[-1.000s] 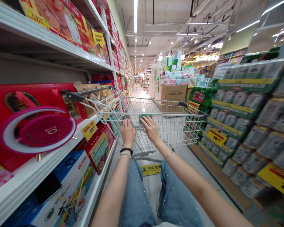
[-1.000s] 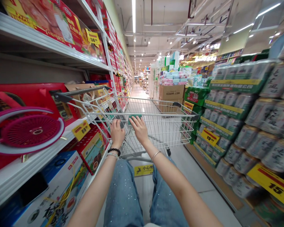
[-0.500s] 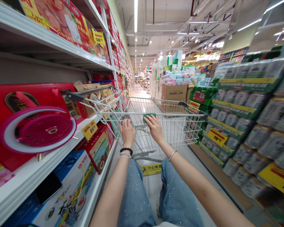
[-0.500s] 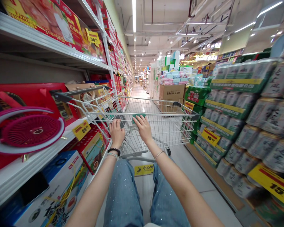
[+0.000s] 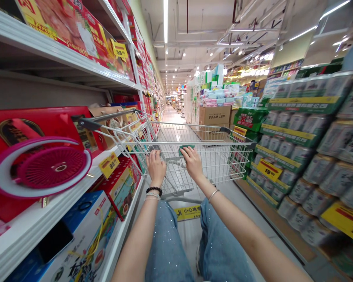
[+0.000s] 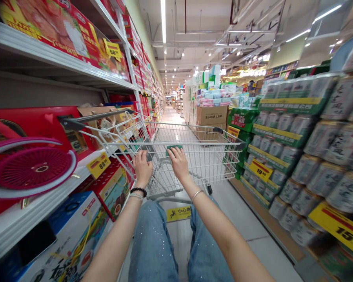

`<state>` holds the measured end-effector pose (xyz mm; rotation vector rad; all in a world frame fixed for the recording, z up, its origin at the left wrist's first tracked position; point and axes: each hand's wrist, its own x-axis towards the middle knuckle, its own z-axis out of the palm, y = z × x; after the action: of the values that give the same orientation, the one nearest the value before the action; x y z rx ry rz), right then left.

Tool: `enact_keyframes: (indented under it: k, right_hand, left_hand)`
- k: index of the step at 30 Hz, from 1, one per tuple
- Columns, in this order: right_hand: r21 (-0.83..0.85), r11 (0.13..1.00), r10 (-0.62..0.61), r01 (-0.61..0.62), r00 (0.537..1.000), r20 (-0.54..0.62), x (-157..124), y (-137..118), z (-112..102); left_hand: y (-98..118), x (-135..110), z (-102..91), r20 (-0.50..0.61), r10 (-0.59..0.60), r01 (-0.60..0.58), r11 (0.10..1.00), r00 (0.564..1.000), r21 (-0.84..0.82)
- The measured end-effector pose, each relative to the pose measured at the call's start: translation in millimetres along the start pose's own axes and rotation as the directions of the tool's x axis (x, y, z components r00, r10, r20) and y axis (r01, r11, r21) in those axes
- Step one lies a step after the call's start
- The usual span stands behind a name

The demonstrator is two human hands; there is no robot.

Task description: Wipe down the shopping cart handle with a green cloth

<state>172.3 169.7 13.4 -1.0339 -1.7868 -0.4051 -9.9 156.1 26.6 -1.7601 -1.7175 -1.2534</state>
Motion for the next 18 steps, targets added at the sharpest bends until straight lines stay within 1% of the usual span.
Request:
enact_keyframes:
  k: [2,5,7,9,11,14,16,18]
  right_hand:
    - [-0.004,1.0,0.014,-0.014,1.0,0.017,-3.6,1.2,-0.6]
    - [0.008,1.0,0.014,-0.014,1.0,0.027,-2.6,2.3,-7.5]
    - [0.012,1.0,-0.007,0.007,1.0,0.01,2.7,2.3,-11.7]
    - [0.004,1.0,-0.03,0.03,1.0,-0.006,7.9,1.6,-12.2]
    - [-0.002,0.999,-0.045,0.045,0.999,0.011,9.5,1.0,-9.0]
    - [0.012,0.999,-0.049,0.048,0.997,0.067,3.8,2.5,-3.3]
    - [0.031,0.999,-0.039,0.037,0.996,0.079,-1.5,6.2,-2.5]
    - [0.04,0.999,-0.024,0.022,0.998,0.054,-4.1,11.5,-3.9]
  left_hand:
    - [-0.9,2.3,-0.7,0.001,0.0,0.0,1.0,1.0,-0.009]
    - [-0.9,3.2,-0.1,-0.007,-0.003,0.003,1.0,1.0,-0.015]
    - [2.9,-0.9,2.5,-0.031,-0.01,0.009,1.0,0.999,-0.01]
    - [10.9,-9.2,6.9,-0.044,0.014,-0.014,1.0,0.999,-0.005]
    - [22.6,-19.1,11.9,-0.011,0.082,-0.082,0.997,0.997,-0.006]
    - [41.7,-28.1,17.9,0.092,0.174,-0.175,0.985,0.98,-0.004]
    - [51.8,-26.8,20.1,0.142,0.196,-0.199,0.98,0.97,0.006]
    - [58.6,-21.1,21.9,0.171,0.203,-0.208,0.978,0.964,0.014]
